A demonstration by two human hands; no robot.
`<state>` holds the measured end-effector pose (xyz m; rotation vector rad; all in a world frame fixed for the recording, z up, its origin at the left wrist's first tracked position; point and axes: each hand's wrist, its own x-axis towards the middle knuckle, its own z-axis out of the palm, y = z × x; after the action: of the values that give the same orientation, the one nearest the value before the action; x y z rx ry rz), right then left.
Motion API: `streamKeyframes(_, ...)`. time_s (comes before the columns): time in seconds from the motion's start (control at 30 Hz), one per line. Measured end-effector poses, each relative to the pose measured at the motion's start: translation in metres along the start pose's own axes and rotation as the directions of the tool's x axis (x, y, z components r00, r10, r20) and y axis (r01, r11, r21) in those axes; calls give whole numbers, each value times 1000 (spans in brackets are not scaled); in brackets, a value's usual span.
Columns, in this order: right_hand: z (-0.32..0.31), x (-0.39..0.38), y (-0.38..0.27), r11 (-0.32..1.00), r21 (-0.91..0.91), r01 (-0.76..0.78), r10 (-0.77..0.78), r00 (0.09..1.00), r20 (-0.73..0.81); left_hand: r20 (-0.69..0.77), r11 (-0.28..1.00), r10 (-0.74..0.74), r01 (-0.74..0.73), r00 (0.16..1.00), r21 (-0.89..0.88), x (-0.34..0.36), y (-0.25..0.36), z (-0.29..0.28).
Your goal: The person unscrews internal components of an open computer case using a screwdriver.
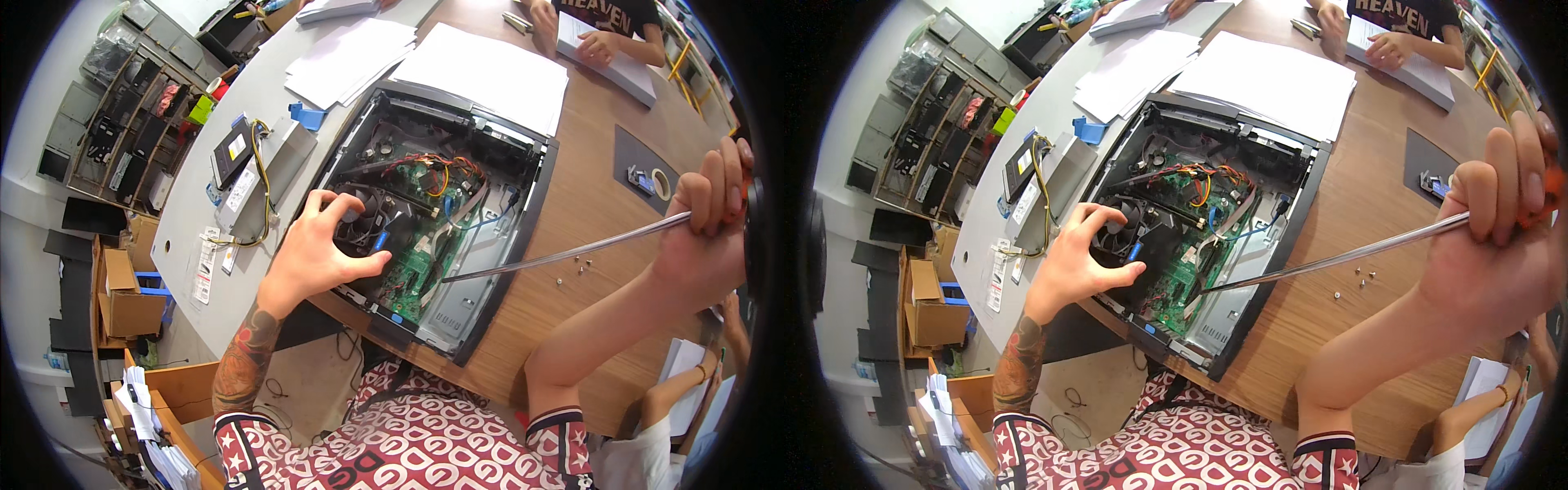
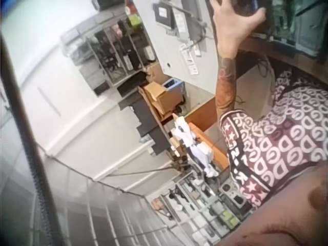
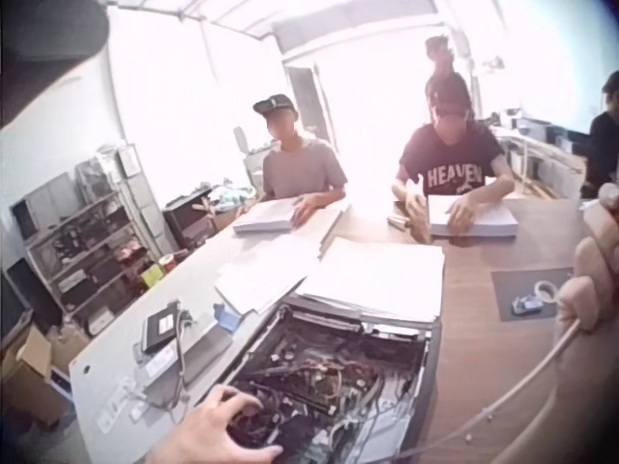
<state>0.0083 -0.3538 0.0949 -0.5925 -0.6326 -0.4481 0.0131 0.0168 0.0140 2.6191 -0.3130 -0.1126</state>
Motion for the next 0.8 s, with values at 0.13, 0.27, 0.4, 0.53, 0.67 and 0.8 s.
streamKeyframes(0.13, 4, -1, 6, 999, -26, 30, -31, 998, -47, -89, 997, 61, -58, 994, 42, -3, -6, 13)
streamKeyframes(0.27, 7, -1, 10, 999, -50, 20, -23, 997, -68, -94, 998, 38, -33, 995, 49, -9, -10, 16)
streamKeyframes(0.4, 6, -2, 18, 994, -74, 77, -79, 996, -33, -147, 984, 97, -72, 984, 164, -10, -11, 17)
streamKeyframes(0.53, 12, 0, 27, 999, -43, 12, -13, 999, -37, -70, 998, 17, -13, 997, 63, -13, -8, 7)
streamKeyframes(0.67, 8, 1, 34, 999, -43, 8, -9, 1000, -25, -3, 1000, -16, 16, 1000, 17, -9, -7, 1)
streamKeyframes(0.8, 12, 2, 37, 995, -95, 9, -11, 1000, -26, -10, 994, 35, -34, 999, 99, -7, -5, 8)
